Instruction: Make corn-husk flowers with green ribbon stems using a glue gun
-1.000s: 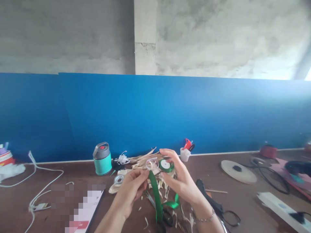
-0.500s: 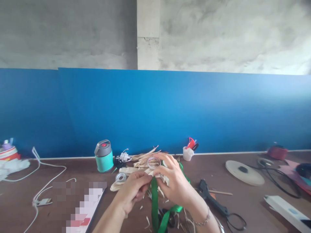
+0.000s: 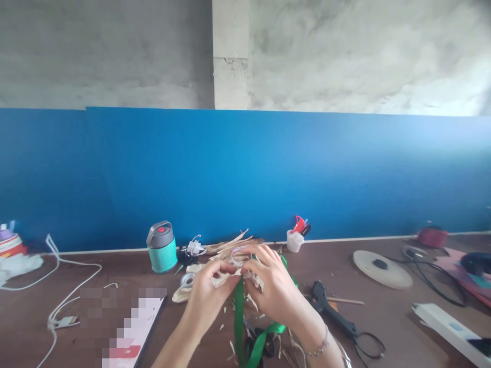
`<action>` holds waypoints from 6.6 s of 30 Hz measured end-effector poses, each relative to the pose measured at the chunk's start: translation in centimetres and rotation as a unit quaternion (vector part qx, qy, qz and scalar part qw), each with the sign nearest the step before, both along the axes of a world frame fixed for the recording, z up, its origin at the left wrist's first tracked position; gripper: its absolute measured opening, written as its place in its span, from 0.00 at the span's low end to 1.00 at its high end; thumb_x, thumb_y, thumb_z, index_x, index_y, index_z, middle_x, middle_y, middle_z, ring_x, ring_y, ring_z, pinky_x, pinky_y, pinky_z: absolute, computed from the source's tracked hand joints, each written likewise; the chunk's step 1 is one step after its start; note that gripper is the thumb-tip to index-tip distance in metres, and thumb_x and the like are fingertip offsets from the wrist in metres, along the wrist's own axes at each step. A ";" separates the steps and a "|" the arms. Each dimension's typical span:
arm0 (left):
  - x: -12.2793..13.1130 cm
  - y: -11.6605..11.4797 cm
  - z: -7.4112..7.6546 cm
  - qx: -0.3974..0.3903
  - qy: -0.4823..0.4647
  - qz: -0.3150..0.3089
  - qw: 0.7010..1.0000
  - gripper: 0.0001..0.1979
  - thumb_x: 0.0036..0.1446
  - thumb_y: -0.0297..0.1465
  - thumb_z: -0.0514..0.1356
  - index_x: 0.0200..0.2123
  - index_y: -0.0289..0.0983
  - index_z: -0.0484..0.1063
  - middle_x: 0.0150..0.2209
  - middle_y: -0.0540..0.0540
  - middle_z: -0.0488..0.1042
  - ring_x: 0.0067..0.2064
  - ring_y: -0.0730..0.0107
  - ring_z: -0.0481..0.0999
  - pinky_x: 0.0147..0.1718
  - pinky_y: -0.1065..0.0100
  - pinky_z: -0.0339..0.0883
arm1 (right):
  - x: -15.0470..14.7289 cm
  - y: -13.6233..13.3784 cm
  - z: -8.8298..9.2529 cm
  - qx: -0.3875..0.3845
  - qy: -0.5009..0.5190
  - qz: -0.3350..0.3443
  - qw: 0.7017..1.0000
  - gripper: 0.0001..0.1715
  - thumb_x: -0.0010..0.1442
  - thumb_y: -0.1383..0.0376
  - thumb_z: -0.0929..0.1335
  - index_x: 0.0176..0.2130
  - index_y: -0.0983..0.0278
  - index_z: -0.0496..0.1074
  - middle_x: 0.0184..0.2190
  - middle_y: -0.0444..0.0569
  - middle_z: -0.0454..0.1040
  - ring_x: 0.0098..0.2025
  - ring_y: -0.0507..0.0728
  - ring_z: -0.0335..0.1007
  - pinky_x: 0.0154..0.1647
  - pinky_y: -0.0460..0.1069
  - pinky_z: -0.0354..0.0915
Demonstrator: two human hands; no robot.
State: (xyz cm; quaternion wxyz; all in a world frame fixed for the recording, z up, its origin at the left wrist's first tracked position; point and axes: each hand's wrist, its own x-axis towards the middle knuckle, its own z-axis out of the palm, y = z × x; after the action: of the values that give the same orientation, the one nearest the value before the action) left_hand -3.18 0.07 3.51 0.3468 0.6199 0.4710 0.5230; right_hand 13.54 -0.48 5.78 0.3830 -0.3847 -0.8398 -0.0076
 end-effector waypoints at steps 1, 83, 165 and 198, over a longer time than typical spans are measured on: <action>0.0 0.0 0.0 0.022 0.014 0.003 1.000 0.01 0.47 0.30 0.64 0.27 0.39 0.76 0.30 0.47 0.76 0.35 0.61 0.73 0.35 0.66 0.63 | 0.0 0.1 -0.1 -0.001 0.000 -0.001 1.000 0.13 0.51 0.77 0.65 0.34 0.61 0.69 0.47 0.51 0.69 0.48 0.62 0.62 0.46 0.57 0.58; 0.4 -0.9 0.6 -0.126 -0.304 -0.133 0.935 0.10 0.41 0.33 0.70 0.22 0.36 0.73 0.26 0.50 0.76 0.30 0.71 0.70 0.32 0.72 0.58 | -1.7 -0.4 -0.1 -0.260 0.331 0.084 0.903 0.09 0.55 0.62 0.68 0.28 0.66 0.72 0.24 0.44 0.69 0.29 0.52 0.61 0.31 0.45 0.58; 0.2 -2.0 1.2 0.017 -0.042 -0.011 0.999 0.04 0.44 0.32 0.68 0.27 0.39 0.78 0.28 0.46 0.78 0.33 0.61 0.74 0.35 0.66 0.64 | -1.7 -0.4 0.3 -0.350 0.423 0.105 0.829 0.16 0.46 0.56 0.73 0.24 0.66 0.70 0.21 0.43 0.68 0.24 0.51 0.60 0.25 0.45 0.55; -0.4 -1.5 1.0 -0.169 -0.277 -0.208 0.923 0.08 0.41 0.32 0.71 0.22 0.35 0.77 0.23 0.50 0.76 0.27 0.75 0.71 0.30 0.74 0.59 | -1.4 -0.3 0.5 -0.438 0.448 0.239 0.742 0.17 0.40 0.58 0.77 0.23 0.66 0.72 0.21 0.44 0.72 0.23 0.51 0.65 0.27 0.46 0.63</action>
State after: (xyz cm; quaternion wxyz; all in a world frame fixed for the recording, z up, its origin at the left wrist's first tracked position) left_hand -3.60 -1.40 4.51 0.6640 0.4664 0.2978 0.5029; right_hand 12.10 -0.73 6.27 0.4935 -0.2561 -0.5469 0.6259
